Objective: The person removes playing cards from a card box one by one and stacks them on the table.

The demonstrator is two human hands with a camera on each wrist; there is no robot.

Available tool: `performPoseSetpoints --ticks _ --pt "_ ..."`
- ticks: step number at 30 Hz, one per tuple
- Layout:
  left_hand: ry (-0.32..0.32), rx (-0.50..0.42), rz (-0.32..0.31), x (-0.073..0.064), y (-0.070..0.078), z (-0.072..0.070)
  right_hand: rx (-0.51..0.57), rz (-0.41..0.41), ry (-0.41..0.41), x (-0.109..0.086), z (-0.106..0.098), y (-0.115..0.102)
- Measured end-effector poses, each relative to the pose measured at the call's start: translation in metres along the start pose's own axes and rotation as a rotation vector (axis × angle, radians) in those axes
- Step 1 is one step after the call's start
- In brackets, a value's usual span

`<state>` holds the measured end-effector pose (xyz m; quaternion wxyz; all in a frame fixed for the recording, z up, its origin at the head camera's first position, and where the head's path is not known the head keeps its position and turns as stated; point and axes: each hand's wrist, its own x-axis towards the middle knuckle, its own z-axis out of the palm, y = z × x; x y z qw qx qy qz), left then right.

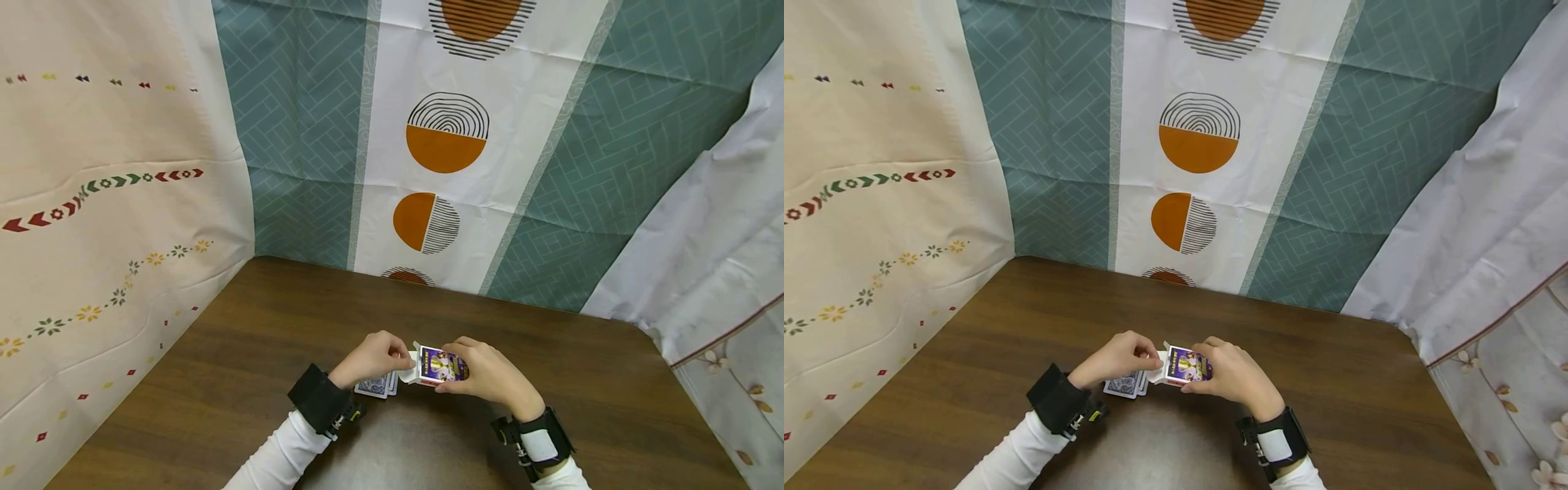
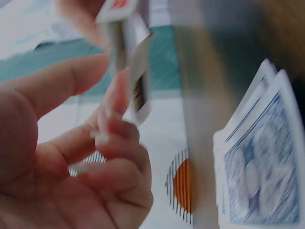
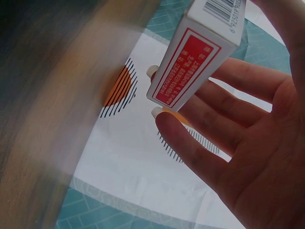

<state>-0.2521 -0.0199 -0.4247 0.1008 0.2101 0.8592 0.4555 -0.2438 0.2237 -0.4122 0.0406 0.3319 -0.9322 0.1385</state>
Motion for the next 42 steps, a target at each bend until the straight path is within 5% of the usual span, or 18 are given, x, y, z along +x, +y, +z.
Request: performPoseSetpoints --ticks 13,32,42 --pt "0.121 0.019 -0.041 -0.003 0.005 0.022 0.006 -0.016 0.009 -0.001 -0.005 -0.007" --pt "0.018 -0.196 -0.092 -0.001 -0.002 0.014 0.012 -0.017 0.019 -0.003 -0.007 -0.006" --pt "-0.019 -0.217 -0.129 0.0 -0.007 -0.003 0.007 0.021 0.008 -0.003 -0.009 -0.001"
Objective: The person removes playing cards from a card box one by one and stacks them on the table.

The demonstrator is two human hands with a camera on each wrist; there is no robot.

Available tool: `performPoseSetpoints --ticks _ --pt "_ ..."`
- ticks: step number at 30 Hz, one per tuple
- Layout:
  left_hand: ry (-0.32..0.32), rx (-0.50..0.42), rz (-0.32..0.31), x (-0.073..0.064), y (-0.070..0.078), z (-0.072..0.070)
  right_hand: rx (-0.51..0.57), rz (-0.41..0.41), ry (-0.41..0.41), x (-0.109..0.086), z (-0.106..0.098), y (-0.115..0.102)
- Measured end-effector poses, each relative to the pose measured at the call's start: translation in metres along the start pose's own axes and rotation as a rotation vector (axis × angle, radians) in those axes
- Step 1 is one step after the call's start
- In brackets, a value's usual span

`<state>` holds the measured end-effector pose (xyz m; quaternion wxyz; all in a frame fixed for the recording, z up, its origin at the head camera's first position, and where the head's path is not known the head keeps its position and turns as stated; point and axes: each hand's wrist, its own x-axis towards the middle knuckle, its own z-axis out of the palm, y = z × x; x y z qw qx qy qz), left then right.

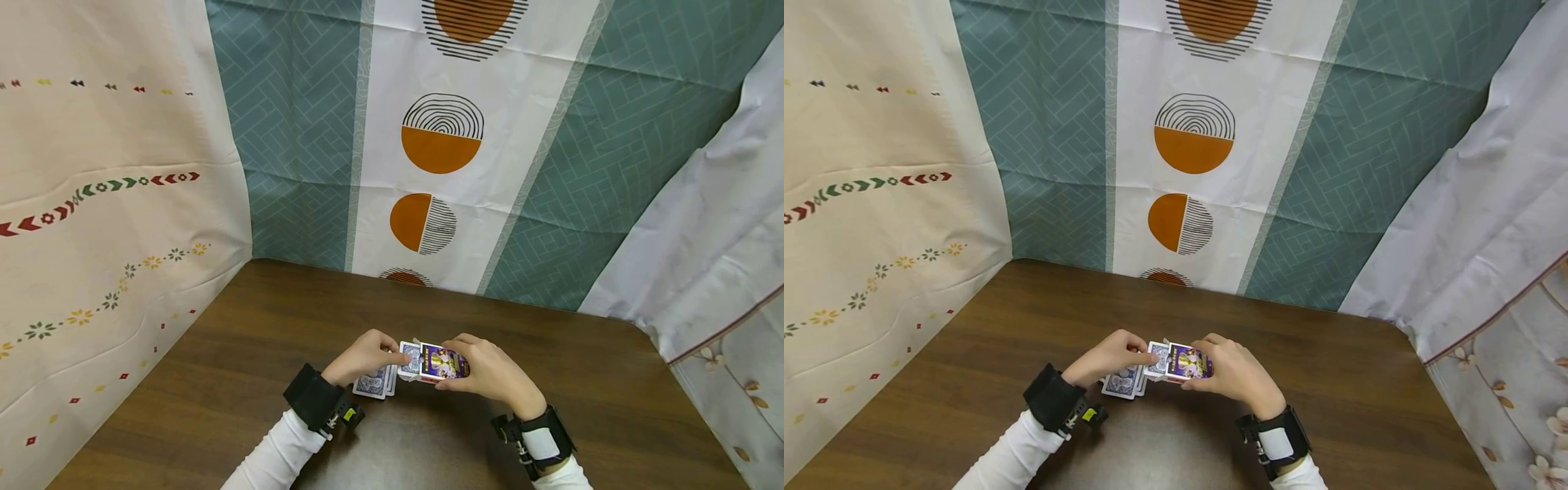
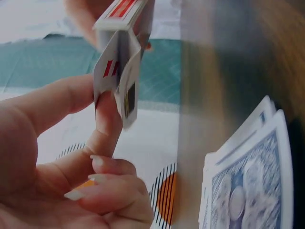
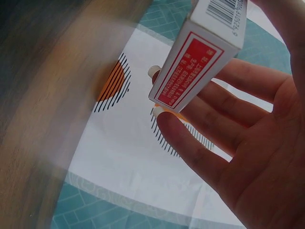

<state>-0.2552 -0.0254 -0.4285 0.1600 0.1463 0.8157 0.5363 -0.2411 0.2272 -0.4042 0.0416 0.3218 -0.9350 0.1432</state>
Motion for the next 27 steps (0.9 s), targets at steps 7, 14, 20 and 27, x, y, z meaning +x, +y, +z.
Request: performPoseSetpoints --ticks 7,14,20,27 --pt "-0.03 -0.023 0.021 -0.001 -0.002 -0.019 -0.016 0.005 0.01 0.001 -0.001 0.002" --pt "-0.004 -0.015 0.016 -0.002 -0.004 -0.031 -0.018 0.007 0.013 0.001 0.0 0.003" --pt "0.031 -0.035 0.015 -0.003 -0.006 -0.037 -0.021 0.004 0.018 0.001 0.001 0.003" --pt "0.077 -0.105 0.013 0.0 -0.011 -0.039 -0.021 -0.003 0.02 0.001 0.001 0.001"
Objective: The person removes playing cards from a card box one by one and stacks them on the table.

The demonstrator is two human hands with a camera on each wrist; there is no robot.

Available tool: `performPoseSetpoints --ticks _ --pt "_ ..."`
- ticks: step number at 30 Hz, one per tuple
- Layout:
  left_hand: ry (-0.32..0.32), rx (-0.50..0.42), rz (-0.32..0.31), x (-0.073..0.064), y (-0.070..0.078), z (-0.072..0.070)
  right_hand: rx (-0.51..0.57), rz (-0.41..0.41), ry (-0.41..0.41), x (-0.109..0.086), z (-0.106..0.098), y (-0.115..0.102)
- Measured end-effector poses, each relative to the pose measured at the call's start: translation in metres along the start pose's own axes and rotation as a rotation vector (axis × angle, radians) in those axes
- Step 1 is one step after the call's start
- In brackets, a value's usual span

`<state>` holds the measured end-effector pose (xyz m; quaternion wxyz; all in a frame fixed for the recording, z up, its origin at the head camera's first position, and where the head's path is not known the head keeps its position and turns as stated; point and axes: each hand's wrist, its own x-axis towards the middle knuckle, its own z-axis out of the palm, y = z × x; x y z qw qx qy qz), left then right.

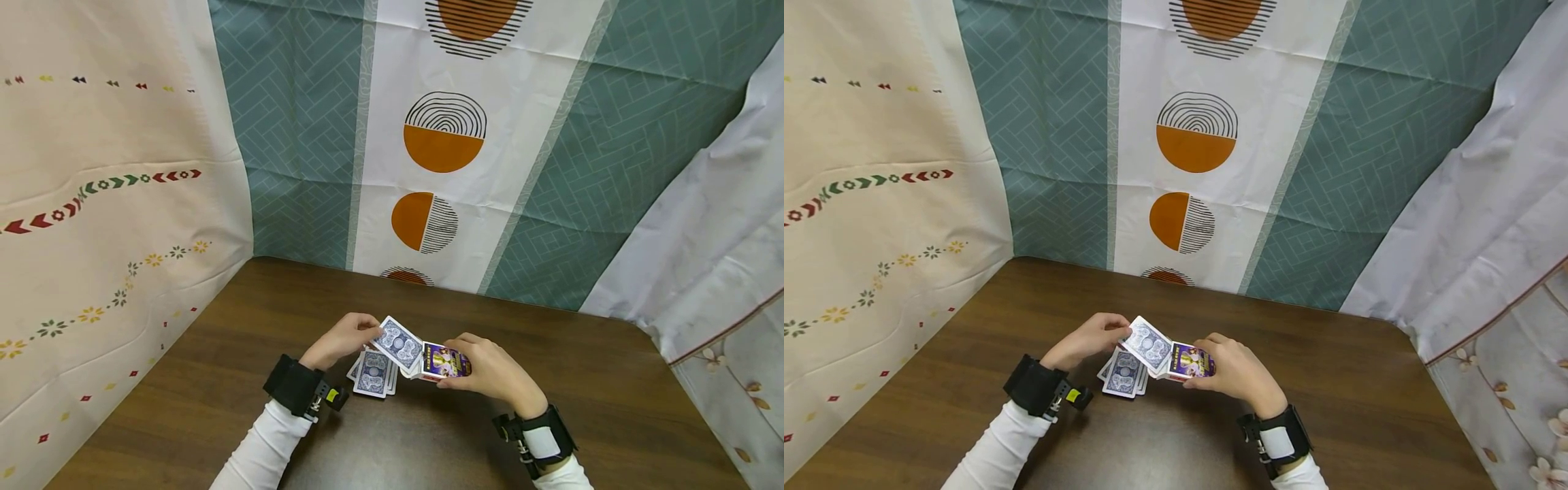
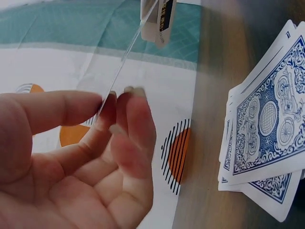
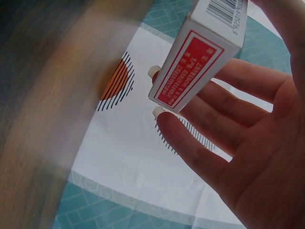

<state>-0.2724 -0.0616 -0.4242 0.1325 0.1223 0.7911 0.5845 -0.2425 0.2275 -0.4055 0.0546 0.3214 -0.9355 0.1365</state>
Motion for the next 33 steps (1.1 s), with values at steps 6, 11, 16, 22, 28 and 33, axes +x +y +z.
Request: performPoseSetpoints --ticks 6,11,16,22,28,33 --pt "0.075 -0.068 -0.013 0.003 -0.002 0.0 0.002 0.005 -0.012 0.0 0.0 0.0" --pt "0.19 -0.085 -0.013 0.006 -0.008 -0.002 0.01 0.008 -0.017 0.0 0.001 0.001" --pt "0.279 -0.065 -0.026 0.01 -0.017 -0.001 0.008 0.01 -0.018 0.0 0.001 0.001" --pt "0.36 0.091 -0.111 0.014 -0.029 0.004 0.003 0.013 -0.02 0.0 0.001 0.001" --pt "0.374 0.228 -0.133 0.015 -0.036 0.008 0.003 0.022 -0.031 0.001 0.002 0.001" --pt "0.389 0.287 -0.115 0.015 -0.037 0.011 0.003 0.031 -0.041 0.002 0.002 0.001"
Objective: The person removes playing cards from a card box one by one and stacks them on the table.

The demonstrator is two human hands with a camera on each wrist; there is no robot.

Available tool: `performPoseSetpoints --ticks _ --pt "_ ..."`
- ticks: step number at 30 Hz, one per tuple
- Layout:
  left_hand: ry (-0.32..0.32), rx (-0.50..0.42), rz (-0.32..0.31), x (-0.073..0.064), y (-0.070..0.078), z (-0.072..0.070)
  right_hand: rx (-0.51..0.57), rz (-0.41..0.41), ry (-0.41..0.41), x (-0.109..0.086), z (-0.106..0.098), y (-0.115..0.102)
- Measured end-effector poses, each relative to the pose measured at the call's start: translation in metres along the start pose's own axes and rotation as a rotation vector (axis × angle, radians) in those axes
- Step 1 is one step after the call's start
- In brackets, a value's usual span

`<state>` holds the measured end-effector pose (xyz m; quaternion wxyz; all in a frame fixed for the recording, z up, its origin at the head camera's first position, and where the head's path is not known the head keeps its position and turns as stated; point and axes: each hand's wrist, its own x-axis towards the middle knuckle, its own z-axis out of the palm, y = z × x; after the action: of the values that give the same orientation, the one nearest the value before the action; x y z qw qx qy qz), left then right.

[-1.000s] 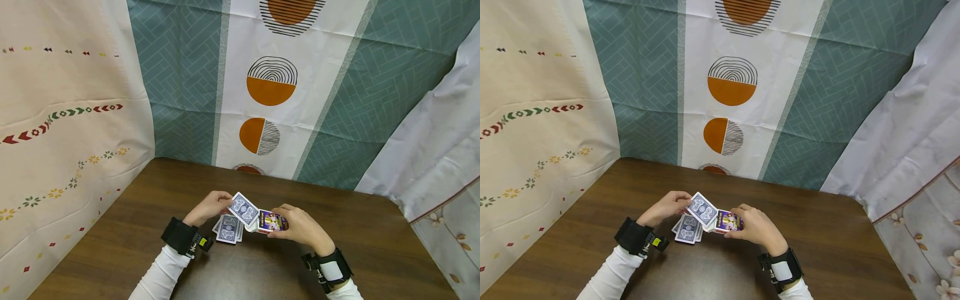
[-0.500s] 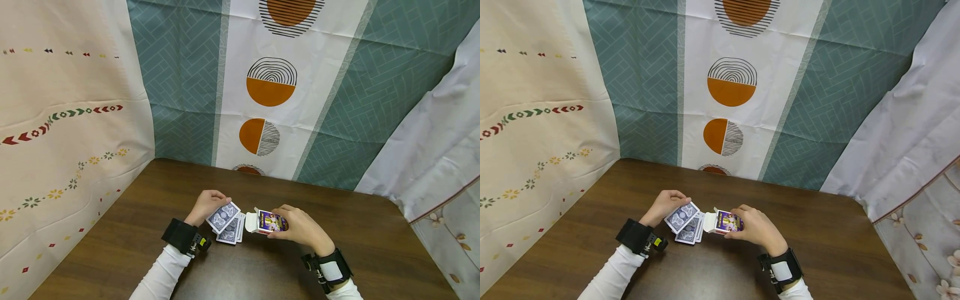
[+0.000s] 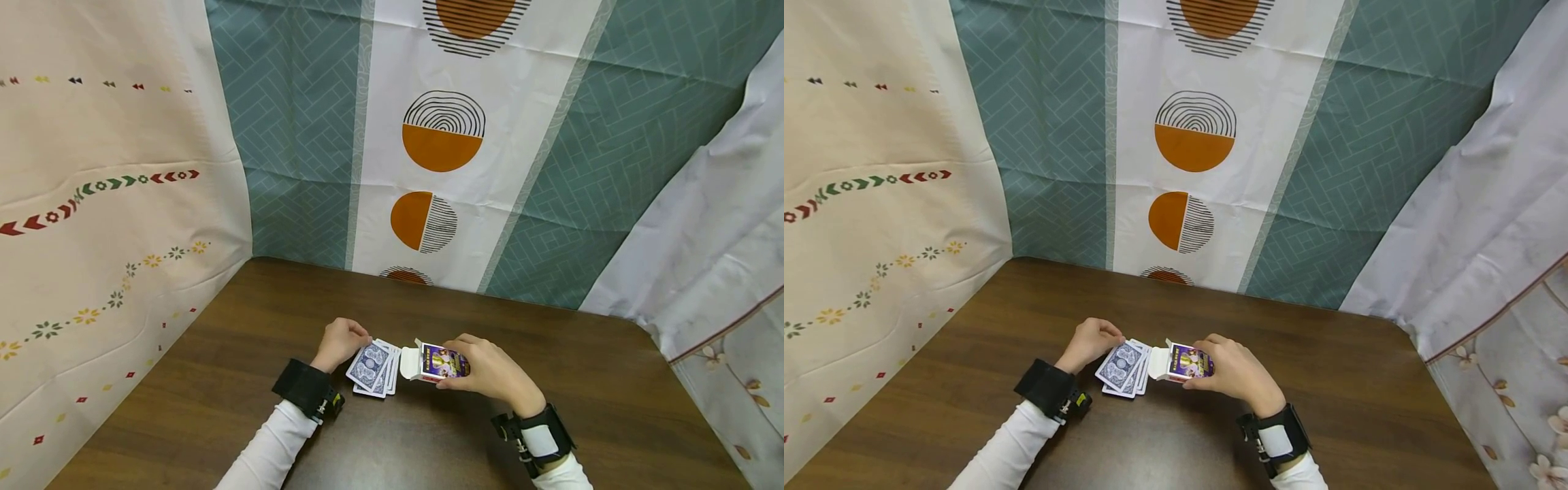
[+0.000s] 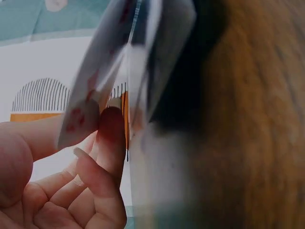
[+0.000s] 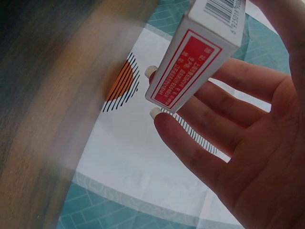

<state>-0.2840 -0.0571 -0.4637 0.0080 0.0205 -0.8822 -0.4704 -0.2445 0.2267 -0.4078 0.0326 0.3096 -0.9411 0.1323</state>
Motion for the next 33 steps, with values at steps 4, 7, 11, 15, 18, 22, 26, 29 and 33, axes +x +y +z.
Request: performPoseSetpoints --ticks 4,7,11,15,18,22,26,29,33 --pt "0.013 0.007 0.009 -0.0018 0.0008 0.001 -0.005 0.003 -0.001 0.0 0.001 0.0002" --pt "0.03 0.035 0.007 -0.0031 0.0011 0.0014 -0.004 0.001 -0.002 0.0 0.0017 0.0001" --pt "0.053 0.098 -0.03 -0.0036 0.0013 0.0018 -0.003 -0.004 -0.006 0.0003 0.0028 0.0002" --pt "0.055 0.136 -0.075 -0.0029 0.0009 0.0015 -0.004 -0.002 -0.013 0.0007 0.0039 -0.0001" --pt "0.049 0.164 -0.08 -0.0023 -0.0002 0.0013 -0.007 -0.002 -0.014 0.0009 0.0045 -0.0002" --pt "0.022 0.202 -0.056 -0.0033 -0.0018 0.0017 -0.01 -0.008 -0.015 0.0016 0.0054 -0.0001" --pt "-0.006 0.209 -0.018 -0.0048 -0.0028 0.0037 -0.009 -0.005 -0.023 0.0019 0.0065 0.0" --pt "-0.015 0.201 -0.006 -0.0057 -0.0028 0.0055 -0.009 -0.002 -0.026 0.0023 0.0071 -0.0002" --pt "-0.014 0.2 0.006 -0.0071 -0.0024 0.0059 -0.017 -0.001 -0.027 0.0027 0.0069 -0.0011"
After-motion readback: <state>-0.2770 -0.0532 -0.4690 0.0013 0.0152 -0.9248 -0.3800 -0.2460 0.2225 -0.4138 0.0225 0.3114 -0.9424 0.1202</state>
